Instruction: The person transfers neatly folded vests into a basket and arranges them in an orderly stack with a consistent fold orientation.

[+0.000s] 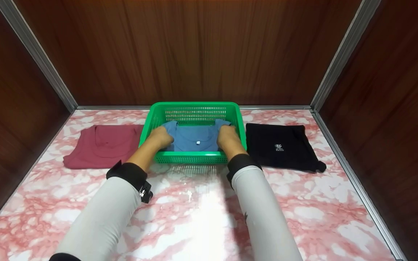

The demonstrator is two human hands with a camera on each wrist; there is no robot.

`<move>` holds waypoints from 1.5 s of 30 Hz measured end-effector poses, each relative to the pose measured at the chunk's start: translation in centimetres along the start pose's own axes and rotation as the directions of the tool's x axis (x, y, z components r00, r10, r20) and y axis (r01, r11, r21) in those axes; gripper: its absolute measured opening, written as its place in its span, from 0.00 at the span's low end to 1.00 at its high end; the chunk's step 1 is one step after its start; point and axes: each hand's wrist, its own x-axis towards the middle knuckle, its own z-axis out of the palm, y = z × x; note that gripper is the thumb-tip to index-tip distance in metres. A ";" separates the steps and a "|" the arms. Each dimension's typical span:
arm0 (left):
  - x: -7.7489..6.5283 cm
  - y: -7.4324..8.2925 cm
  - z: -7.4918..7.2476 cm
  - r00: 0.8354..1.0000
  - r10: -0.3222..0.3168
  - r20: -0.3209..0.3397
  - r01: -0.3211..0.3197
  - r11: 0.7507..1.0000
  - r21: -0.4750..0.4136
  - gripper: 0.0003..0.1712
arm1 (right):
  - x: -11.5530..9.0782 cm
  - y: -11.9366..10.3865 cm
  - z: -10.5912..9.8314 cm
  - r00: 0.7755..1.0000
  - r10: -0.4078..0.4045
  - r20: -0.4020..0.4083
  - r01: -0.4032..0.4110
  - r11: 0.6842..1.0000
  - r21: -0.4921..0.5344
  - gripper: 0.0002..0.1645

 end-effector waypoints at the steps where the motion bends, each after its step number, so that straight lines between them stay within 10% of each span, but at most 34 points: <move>1: 0.0 0.0 0.0 1.000 0.001 0.007 -0.001 1.000 0.001 0.22 | 0.0 0.0 0.0 1.000 0.000 0.004 0.000 1.000 -0.010 0.25; 26: -0.1 0.5 0.4 0.997 0.070 0.028 -0.073 0.990 0.117 0.28 | -0.2 -0.1 0.2 0.992 -0.110 -0.070 0.107 0.993 -0.039 0.30; 45: -1.0 1.3 0.3 0.974 0.211 -0.087 -0.192 0.964 0.184 0.25 | -0.6 1.2 -0.5 0.960 -0.213 -0.183 0.223 0.974 0.038 0.43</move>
